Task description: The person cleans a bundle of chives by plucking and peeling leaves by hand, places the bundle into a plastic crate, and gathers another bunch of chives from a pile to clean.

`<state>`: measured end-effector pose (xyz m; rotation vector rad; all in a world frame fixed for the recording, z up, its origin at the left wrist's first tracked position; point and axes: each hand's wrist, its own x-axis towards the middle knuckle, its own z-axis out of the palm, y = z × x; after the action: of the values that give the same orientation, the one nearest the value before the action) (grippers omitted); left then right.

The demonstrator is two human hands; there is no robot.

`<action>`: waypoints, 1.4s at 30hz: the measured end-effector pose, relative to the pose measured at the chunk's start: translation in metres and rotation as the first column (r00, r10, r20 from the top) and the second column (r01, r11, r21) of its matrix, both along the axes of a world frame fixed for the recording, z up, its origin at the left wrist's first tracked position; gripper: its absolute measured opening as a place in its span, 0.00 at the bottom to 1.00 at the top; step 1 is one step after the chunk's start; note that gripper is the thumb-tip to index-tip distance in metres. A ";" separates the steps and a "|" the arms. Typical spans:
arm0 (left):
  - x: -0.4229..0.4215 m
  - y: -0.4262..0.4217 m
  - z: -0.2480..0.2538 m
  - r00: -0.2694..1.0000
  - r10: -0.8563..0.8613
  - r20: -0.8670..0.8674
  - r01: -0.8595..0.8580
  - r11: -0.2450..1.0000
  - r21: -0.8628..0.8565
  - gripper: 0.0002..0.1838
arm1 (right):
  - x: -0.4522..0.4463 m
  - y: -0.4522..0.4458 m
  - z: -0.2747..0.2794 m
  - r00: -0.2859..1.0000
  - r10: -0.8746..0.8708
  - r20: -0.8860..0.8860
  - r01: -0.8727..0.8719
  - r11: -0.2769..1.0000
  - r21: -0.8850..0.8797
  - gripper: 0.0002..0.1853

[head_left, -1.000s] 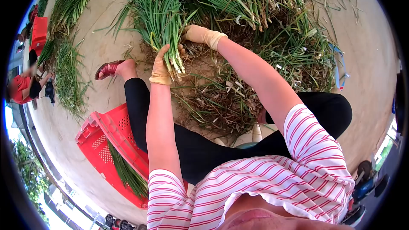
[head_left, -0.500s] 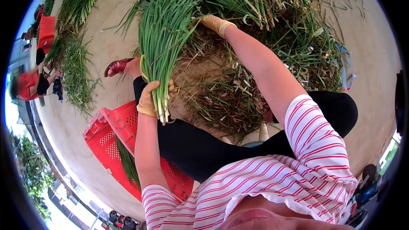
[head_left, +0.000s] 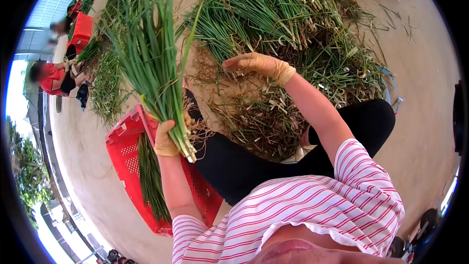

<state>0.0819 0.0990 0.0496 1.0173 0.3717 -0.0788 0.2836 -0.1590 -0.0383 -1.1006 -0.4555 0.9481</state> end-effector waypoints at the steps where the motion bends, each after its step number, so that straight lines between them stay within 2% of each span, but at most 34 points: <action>1: 0.008 -0.010 0.005 0.994 -0.087 -0.062 0.089 0.996 0.029 0.32 | -0.027 0.006 0.019 1.000 -0.006 0.023 0.004 0.997 0.073 0.30; 3: 0.022 -0.040 0.000 0.970 -0.201 -0.137 0.215 0.972 0.097 0.20 | -0.062 0.010 0.051 0.997 -0.020 0.071 0.004 0.976 0.218 0.35; 4: 0.028 -0.067 -0.002 0.974 -0.224 -0.032 0.225 0.942 0.248 0.21 | -0.061 0.010 0.045 0.993 0.046 0.105 -0.056 0.994 0.094 0.39; 5: 0.026 -0.084 -0.014 0.962 -0.264 -0.066 0.270 0.900 0.343 0.22 | -0.060 0.009 0.037 0.983 0.124 0.134 -0.121 0.992 -0.030 0.43; 6: 0.021 -0.102 -0.020 0.953 -0.295 -0.069 0.298 0.871 0.392 0.23 | -0.073 0.003 0.047 0.999 -0.009 -0.046 0.012 0.997 0.073 0.41; 8: 0.013 -0.119 -0.044 0.925 -0.342 -0.164 0.360 0.659 0.661 0.28 | -0.099 -0.010 0.057 0.916 -0.213 -0.339 0.284 0.943 0.176 0.32; 9: 0.009 -0.128 -0.052 0.919 -0.328 -0.219 0.366 0.500 0.785 0.31 | -0.107 -0.020 0.060 0.917 -0.226 -0.328 0.298 0.936 0.187 0.32; 11: 0.004 -0.136 -0.068 0.903 -0.342 -0.260 0.402 0.455 0.795 0.37 | -0.120 -0.035 0.060 0.922 -0.297 -0.248 0.331 0.938 0.107 0.28; 12: 0.002 -0.136 -0.075 0.889 -0.337 -0.309 0.436 0.422 0.795 0.43 | -0.122 -0.041 0.059 0.922 -0.271 -0.276 0.324 0.931 0.169 0.26; 13: 0.003 -0.138 -0.071 0.890 -0.337 -0.307 0.434 0.417 0.799 0.43 | -0.123 -0.042 0.055 0.923 -0.272 -0.273 0.326 0.929 0.175 0.26; 15: 0.013 -0.146 -0.052 0.913 -0.407 -0.017 0.297 0.637 0.712 0.50 | -0.120 -0.040 0.045 0.951 -0.287 -0.117 0.299 0.948 0.107 0.24; 16: 0.017 -0.152 -0.035 0.922 -0.359 0.144 0.199 0.759 0.619 0.52 | -0.121 -0.038 0.044 0.965 -0.248 -0.085 0.255 0.964 0.077 0.24; 17: 0.025 -0.148 -0.025 0.930 -0.355 0.094 0.248 0.797 0.550 0.51 | -0.123 -0.034 0.042 0.968 -0.234 -0.090 0.240 0.968 0.068 0.24; 18: 0.037 -0.140 -0.034 0.953 -0.285 0.101 0.200 0.846 0.494 0.51 | -0.125 -0.030 0.040 0.984 -0.179 0.018 0.178 0.983 0.042 0.26; 19: 0.046 -0.137 -0.038 0.974 -0.158 0.159 0.060 0.868 0.492 0.48 | -0.126 -0.026 0.036 0.986 -0.116 0.123 0.116 0.993 0.008 0.27; 20: 0.048 -0.138 -0.031 0.976 -0.094 0.196 -0.015 0.870 0.493 0.47 | -0.126 -0.018 0.025 0.949 -0.112 0.296 0.138 0.988 -0.066 0.37; 21: 0.050 -0.139 -0.025 0.973 -0.032 0.230 -0.088 0.866 0.492 0.45 | -0.122 -0.012 0.015 0.954 -0.095 0.286 0.123 0.989 -0.083 0.37; 23: 0.049 -0.141 -0.030 0.956 0.012 0.293 -0.157 0.865 0.476 0.45 | -0.121 -0.003 0.014 0.862 -0.162 0.480 0.308 0.920 -0.242 0.47; 24: 0.047 -0.141 -0.034 0.929 0.041 0.367 -0.224 0.854 0.470 0.45 | -0.117 -0.004 0.020 0.883 -0.066 0.465 0.265 0.888 -0.376 0.52; 25: 0.043 -0.139 -0.039 0.938 0.058 0.341 -0.221 0.859 0.462 0.45 | -0.110 -0.001 0.016 0.905 0.034 0.424 0.170 0.885 -0.432 0.49; 27: 0.039 -0.137 -0.049 0.900 -0.001 0.436 -0.229 0.849 0.476 0.46 | -0.114 0.004 0.000 0.889 -0.126 0.440 0.166 0.985 -0.054 0.42; 29: 0.032 -0.128 -0.077 0.902 -0.030 0.430 -0.211 0.838 0.502 0.48 | -0.118 0.005 -0.022 0.873 -0.132 0.469 0.181 0.981 -0.062 0.39; 31: 0.025 -0.120 -0.100 0.888 -0.148 0.435 -0.147 0.806 0.574 0.44 | -0.117 0.012 -0.048 0.850 -0.145 0.507 0.200 0.978 -0.055 0.35; 32: 0.019 -0.124 -0.095 0.933 -0.136 0.334 -0.121 0.754 0.645 0.36 | -0.115 0.017 -0.061 0.993 -0.116 -0.023 0.118 0.987 0.108 0.31; 33: 0.020 -0.124 -0.099 0.936 -0.127 0.328 -0.122 0.757 0.642 0.36 | -0.113 0.020 -0.074 0.957 -0.041 -0.288 0.104 0.973 0.205 0.29; 34: 0.024 -0.124 -0.100 0.942 -0.184 0.280 -0.078 0.693 0.717 0.31 | -0.113 0.024 -0.081 0.845 0.040 -0.533 0.130 0.952 0.278 0.27; 35: 0.027 -0.126 -0.101 0.944 -0.240 0.228 -0.032 0.620 0.784 0.27 | -0.112 0.026 -0.087 0.996 -0.069 -0.050 0.071 0.997 0.042 0.24; 36: 0.030 -0.129 -0.101 0.919 -0.172 0.355 -0.143 0.694 0.706 0.21 | -0.110 0.027 -0.092 0.889 -0.034 0.457 0.138 0.971 -0.195 0.21; 37: 0.031 -0.130 -0.101 0.918 -0.178 0.353 -0.136 0.696 0.705 0.21 | -0.114 0.026 -0.064 0.670 0.197 0.716 0.211 0.874 -0.437 0.22; 38: 0.034 -0.128 -0.101 0.924 -0.065 0.376 -0.191 0.775 0.602 0.19 | -0.119 0.026 -0.033 0.365 0.469 0.804 0.359 0.726 -0.586 0.23; 39: 0.038 -0.127 -0.099 0.922 0.050 0.384 -0.250 0.834 0.491 0.16 | -0.120 0.020 -0.006 0.369 0.464 0.806 0.367 0.724 -0.584 0.23; 40: 0.043 -0.128 -0.090 0.913 0.185 0.362 -0.332 0.853 0.402 0.12 | -0.121 0.016 0.013 0.515 0.395 0.761 0.323 0.732 -0.599 0.26; 41: 0.043 -0.120 -0.084 0.927 0.198 0.318 -0.336 0.816 0.470 0.11 | -0.120 0.013 0.021 0.644 0.321 0.695 0.281 0.745 -0.605 0.28; 42: 0.046 -0.109 -0.077 0.912 0.214 0.350 -0.371 0.795 0.480 0.10 | -0.115 0.008 0.012 0.522 0.129 0.843 0.352 0.868 -0.351 0.33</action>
<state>0.1277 -0.0101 -0.0273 1.4950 0.2937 0.4812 0.1686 -0.1515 -0.0266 -2.0614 -0.9655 0.3039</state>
